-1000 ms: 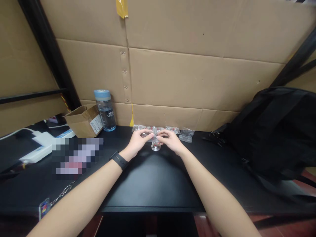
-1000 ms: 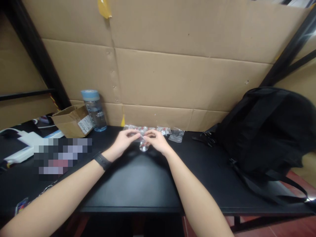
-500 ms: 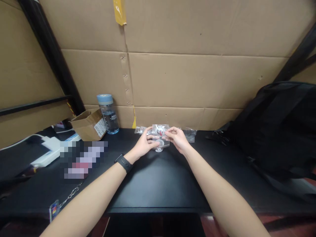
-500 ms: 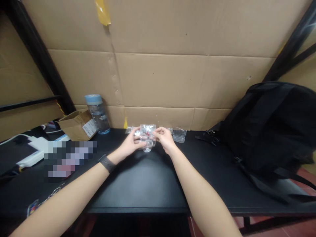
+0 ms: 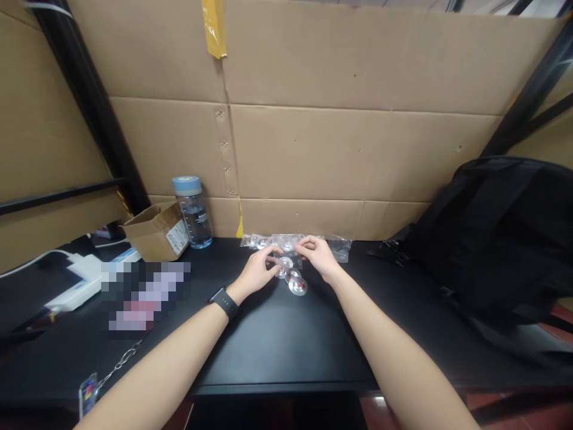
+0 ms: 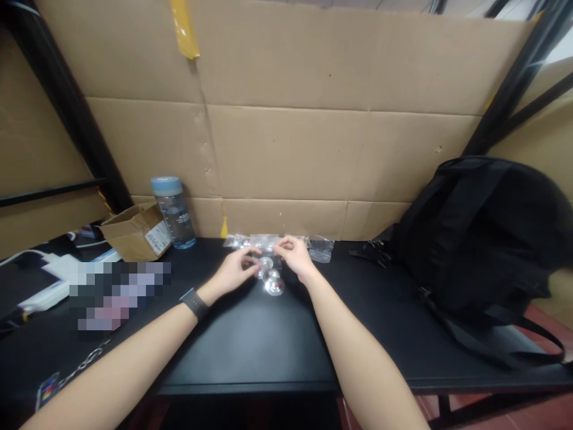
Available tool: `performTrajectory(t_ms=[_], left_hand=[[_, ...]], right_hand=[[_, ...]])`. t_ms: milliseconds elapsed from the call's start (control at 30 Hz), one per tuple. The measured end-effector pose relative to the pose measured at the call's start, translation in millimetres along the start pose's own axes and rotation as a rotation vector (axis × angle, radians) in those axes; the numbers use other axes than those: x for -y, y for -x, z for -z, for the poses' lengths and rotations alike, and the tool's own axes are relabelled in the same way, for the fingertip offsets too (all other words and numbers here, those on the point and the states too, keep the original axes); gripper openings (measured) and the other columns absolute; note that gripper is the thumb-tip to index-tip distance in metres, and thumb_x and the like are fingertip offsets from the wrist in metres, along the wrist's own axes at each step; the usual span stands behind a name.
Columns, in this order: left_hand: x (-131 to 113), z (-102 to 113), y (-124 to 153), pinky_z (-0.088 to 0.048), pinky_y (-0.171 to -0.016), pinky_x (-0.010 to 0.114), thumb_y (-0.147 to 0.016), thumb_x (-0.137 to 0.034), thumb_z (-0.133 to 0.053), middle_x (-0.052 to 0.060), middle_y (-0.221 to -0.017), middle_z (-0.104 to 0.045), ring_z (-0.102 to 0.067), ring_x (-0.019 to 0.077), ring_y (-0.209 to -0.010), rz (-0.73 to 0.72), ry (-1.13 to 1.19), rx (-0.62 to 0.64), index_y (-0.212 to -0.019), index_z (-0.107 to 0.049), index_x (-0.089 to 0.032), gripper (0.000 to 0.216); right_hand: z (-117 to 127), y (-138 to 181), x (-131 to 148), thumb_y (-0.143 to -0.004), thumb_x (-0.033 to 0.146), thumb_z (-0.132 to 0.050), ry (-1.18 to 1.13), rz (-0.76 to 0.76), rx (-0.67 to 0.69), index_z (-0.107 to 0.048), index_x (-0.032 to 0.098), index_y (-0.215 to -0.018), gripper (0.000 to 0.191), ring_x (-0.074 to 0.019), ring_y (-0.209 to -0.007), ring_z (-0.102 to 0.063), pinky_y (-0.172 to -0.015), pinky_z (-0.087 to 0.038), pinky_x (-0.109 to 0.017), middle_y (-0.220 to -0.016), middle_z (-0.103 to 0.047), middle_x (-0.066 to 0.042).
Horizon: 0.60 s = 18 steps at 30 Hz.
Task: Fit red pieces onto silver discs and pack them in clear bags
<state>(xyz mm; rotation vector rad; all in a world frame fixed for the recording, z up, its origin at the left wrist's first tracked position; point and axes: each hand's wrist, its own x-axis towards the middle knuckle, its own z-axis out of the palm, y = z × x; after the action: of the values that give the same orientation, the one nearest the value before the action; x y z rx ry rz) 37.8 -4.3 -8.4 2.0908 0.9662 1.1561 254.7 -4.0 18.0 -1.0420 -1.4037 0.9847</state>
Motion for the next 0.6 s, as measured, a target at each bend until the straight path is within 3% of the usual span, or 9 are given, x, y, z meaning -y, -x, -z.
performTrajectory(t_ms=[100,233,400,600], left_hand=[[-5,1,0,-0.059,-0.086,0.033,-0.087,-0.022,-0.065,0.006,-0.121,-0.071,-0.074,0.0220,-0.100,-0.005,0.013,-0.036,-0.116,-0.065,-0.024,0.029],[-12,2,1,-0.059,-0.079,0.032,-0.089,-0.024,-0.062,0.008,-0.119,-0.072,-0.074,0.0210,-0.090,-0.008,0.069,-0.090,-0.117,-0.065,-0.022,0.028],[-17,7,-1,-0.059,-0.077,0.030,-0.086,-0.023,-0.066,0.010,-0.128,-0.069,-0.073,0.0171,-0.080,-0.007,0.121,-0.078,-0.124,-0.066,-0.020,0.038],[-22,13,-2,-0.058,-0.070,0.029,-0.085,-0.029,-0.069,0.010,-0.109,-0.076,-0.071,0.0172,-0.072,0.082,0.166,-0.081,-0.118,-0.071,-0.017,0.035]], right_hand=[[-1,0,0,-0.075,0.045,-0.080,0.005,0.039,-0.033,-0.062,0.021,-0.084,0.031,-0.0197,-0.078,-0.070,-0.064,-0.049,-0.027,-0.080,-0.073,-0.003],[-3,1,-1,-0.070,0.038,-0.085,-0.035,0.083,0.020,-0.060,0.023,-0.097,0.039,-0.0202,-0.081,-0.073,-0.072,-0.054,-0.030,-0.089,-0.075,-0.003],[0,0,-1,-0.067,0.039,-0.087,-0.029,0.081,0.046,-0.059,0.023,-0.101,0.047,-0.0211,-0.071,-0.073,-0.074,-0.057,-0.034,-0.072,-0.073,0.000],[4,-1,1,-0.061,0.040,-0.091,0.037,0.124,0.015,-0.061,0.021,-0.096,0.049,-0.0226,-0.068,-0.073,-0.067,-0.057,-0.032,-0.070,-0.072,-0.001]])
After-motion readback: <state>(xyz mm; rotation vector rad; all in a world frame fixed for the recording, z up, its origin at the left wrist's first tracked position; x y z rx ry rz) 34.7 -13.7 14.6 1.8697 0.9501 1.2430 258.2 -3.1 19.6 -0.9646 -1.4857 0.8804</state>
